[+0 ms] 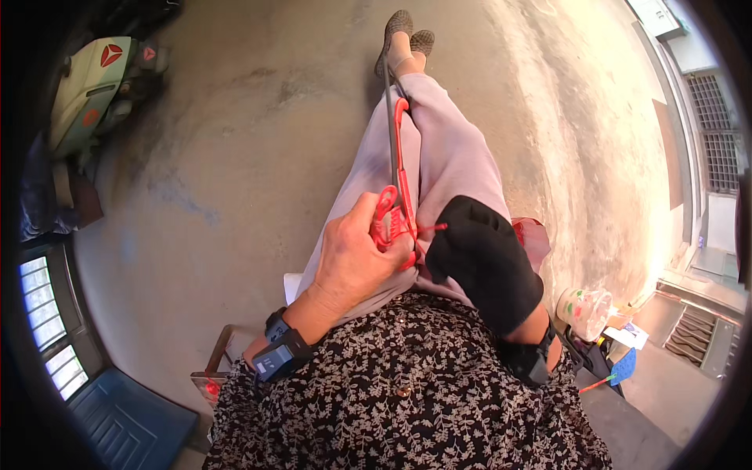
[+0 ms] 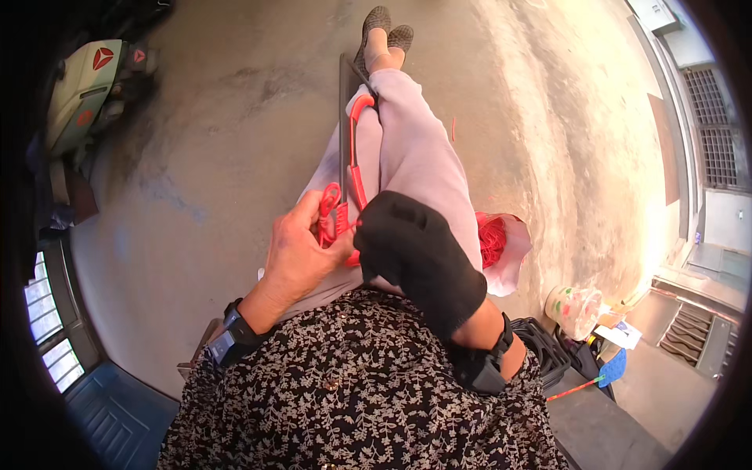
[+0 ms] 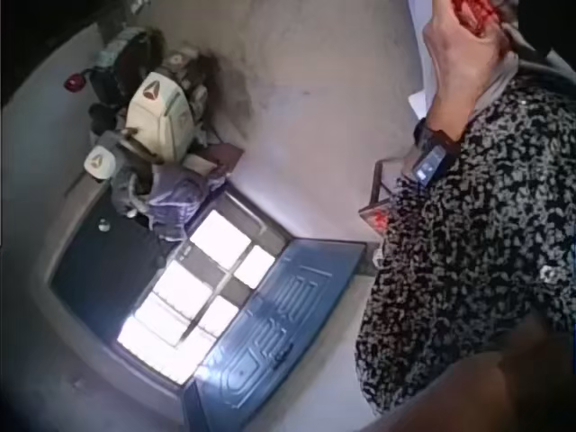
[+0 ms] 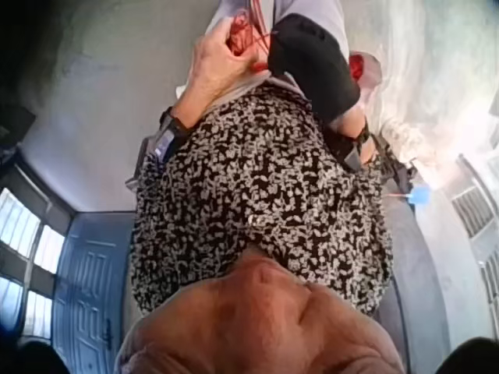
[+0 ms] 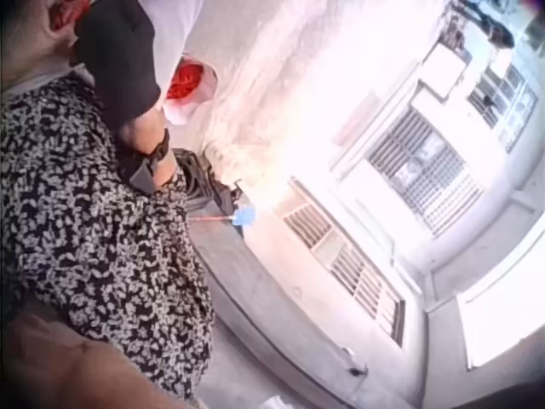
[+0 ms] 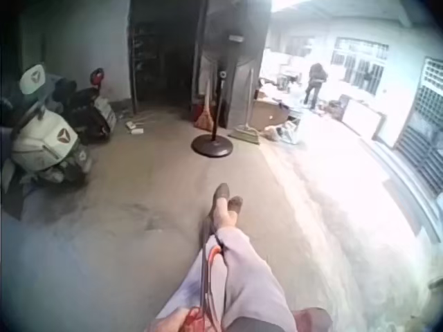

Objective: Wrapping a red plastic cord tightly around a black rectangular frame.

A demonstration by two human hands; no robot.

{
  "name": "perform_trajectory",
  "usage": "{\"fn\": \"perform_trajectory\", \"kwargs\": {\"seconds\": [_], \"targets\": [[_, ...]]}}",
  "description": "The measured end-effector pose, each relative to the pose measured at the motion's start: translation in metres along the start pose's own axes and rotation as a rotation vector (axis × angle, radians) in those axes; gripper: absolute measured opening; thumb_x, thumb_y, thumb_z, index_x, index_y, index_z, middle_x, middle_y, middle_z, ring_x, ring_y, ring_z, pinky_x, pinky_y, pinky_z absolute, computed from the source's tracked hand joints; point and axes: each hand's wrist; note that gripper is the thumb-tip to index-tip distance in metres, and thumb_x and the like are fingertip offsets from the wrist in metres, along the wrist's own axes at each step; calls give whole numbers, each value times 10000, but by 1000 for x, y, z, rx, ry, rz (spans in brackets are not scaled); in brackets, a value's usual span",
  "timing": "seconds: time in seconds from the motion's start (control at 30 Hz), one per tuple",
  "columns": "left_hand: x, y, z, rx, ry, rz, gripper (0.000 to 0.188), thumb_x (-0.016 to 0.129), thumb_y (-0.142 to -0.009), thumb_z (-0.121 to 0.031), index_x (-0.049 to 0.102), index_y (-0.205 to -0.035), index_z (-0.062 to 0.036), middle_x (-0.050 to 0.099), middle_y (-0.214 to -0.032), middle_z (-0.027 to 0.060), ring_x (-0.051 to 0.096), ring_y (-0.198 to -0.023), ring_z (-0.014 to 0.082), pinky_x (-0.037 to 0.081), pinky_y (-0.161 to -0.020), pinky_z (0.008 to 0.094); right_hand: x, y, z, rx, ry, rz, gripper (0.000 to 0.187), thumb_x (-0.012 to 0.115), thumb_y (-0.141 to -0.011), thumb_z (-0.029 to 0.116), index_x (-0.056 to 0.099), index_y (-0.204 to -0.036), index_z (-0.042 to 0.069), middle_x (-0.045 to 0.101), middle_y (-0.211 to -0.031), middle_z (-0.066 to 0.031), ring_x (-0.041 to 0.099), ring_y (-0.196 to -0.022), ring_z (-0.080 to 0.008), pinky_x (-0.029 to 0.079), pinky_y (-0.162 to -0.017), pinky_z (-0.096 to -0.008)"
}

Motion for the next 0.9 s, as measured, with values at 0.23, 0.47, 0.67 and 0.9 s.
{"fn": "perform_trajectory", "kwargs": {"seconds": [0.23, 0.47, 0.67, 0.9], "targets": [[-27, 5, 17, -102, 474, -47, 255, 681, -842, -107, 586, -1066, -31, 592, -856, 5, 560, -705, 72, 470, -638, 212, 3, -7, 18, -261, 388, -670, 199, 600, -886, 115, 619, -1047, -1, 625, -873, -77, 594, -801, -123, 490, -740, -271], [-49, -8, 27, 102, -8, -177, 212, 619, -846, -34, 633, -1058, -20, 622, -888, 77, 625, -751, 153, 509, -649, 297, -24, -27, -15, -6, 946, -702, 227, 636, -858, 240, 679, -998, 67, 694, -820, -115, 674, -733, -221, 509, -681, -333], [-9, -16, 38, 328, -495, -65, 325, 642, -772, -2, 637, -1094, -48, 612, -905, 100, 615, -732, 184, 490, -627, 305, -32, -49, -42, -91, 1120, -689, 207, 621, -861, 251, 682, -971, 86, 682, -781, -125, 667, -698, -246, 504, -645, -324], [-53, -12, 2, -136, 468, 124, 456, 614, -892, -158, 482, -1308, -23, 614, -1149, 123, 620, -909, 181, 520, -628, 289, -27, -19, 9, -356, 275, -839, 174, 595, -836, 49, 653, -991, -5, 682, -864, -58, 648, -734, -161, 511, -682, -256]]}}
Point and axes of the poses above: each hand's wrist, its own y-axis away from the middle knuckle, its own x-axis out of the palm, z = x × y
